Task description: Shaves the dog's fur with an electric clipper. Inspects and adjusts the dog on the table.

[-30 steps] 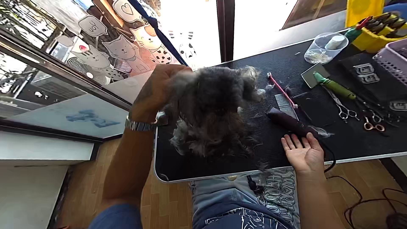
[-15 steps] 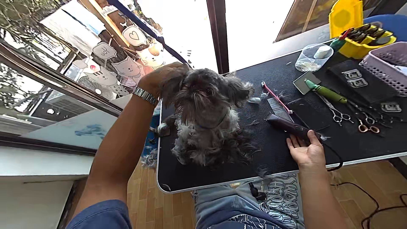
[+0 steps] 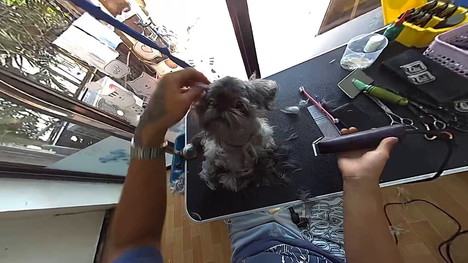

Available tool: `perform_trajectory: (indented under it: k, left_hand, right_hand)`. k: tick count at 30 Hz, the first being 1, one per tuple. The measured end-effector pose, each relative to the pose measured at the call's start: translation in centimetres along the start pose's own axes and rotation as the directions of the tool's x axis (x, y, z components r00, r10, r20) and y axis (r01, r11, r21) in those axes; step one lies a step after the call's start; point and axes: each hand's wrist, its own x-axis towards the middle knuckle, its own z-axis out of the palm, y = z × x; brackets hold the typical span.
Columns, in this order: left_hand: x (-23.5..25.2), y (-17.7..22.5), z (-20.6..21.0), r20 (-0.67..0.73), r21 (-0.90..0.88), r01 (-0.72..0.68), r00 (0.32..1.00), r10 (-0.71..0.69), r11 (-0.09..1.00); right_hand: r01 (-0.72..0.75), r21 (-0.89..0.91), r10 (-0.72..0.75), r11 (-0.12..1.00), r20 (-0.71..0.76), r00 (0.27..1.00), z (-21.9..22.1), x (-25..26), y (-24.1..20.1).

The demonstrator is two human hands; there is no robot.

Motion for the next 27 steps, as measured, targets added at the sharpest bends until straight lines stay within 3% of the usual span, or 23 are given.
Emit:
perform_trajectory:
  k: [1, 3, 4, 7, 9, 14, 17, 19, 21, 27]
  left_hand:
    - [-2.6, 1.5, 0.8, -0.188, 0.006, 0.060, 0.980, -0.058, 0.998]
    - [-6.9, 3.1, 4.5, -0.530, -0.077, 0.024, 0.846, -0.062, 0.997]
    - [-8.2, 3.7, 6.9, -0.584, -0.076, 0.019, 0.810, -0.060, 0.997]
    - [-8.0, 3.9, 11.4, -0.566, 0.021, 0.115, 0.820, -0.083, 0.993]
    - [-6.5, 3.5, 11.7, -0.543, 0.076, 0.143, 0.836, -0.079, 0.987]
    - [-4.6, 4.3, 10.8, -0.530, 0.250, 0.069, 0.844, 0.076, 0.966]
    - [-5.9, 4.0, 10.3, -0.563, 0.162, 0.060, 0.825, 0.043, 0.985]
    - [-7.2, 3.1, 10.4, -0.596, 0.047, 0.061, 0.803, -0.021, 0.997]
    - [-8.2, 2.3, 10.6, -0.624, -0.067, 0.060, 0.776, -0.089, 0.996]
    - [-10.1, 1.3, 10.9, -0.663, -0.237, -0.027, 0.736, -0.141, 0.971]
  right_hand:
    - [-0.020, -0.017, 0.020, 1.000, -0.002, 1.000, 0.3, -0.5, 0.7]
    - [-0.060, -0.070, 0.062, 0.996, 0.021, 0.998, 0.6, -1.3, 2.3]
    - [-0.089, -0.072, 0.091, 0.993, 0.026, 0.996, 0.9, -1.6, 3.0]
    - [-0.156, -0.050, 0.159, 0.987, 0.074, 0.985, 1.7, -2.2, 4.5]
    - [-0.202, -0.058, 0.207, 0.978, 0.125, 0.970, 2.1, -2.7, 5.0]
    - [-0.311, 0.009, 0.296, 0.950, 0.285, 0.912, 5.5, -2.4, 3.6]
    - [-0.192, 0.110, 0.117, 0.975, 0.478, 0.871, 8.1, -2.1, 1.7]
    - [0.026, -0.005, -0.019, 1.000, 0.563, 0.826, 9.4, -2.4, 1.4]
    - [0.144, -0.051, -0.084, 0.988, 0.604, 0.792, 10.5, -2.8, 1.8]
    - [0.103, 0.063, -0.120, 0.993, 0.614, 0.780, 13.9, -4.4, 4.1]
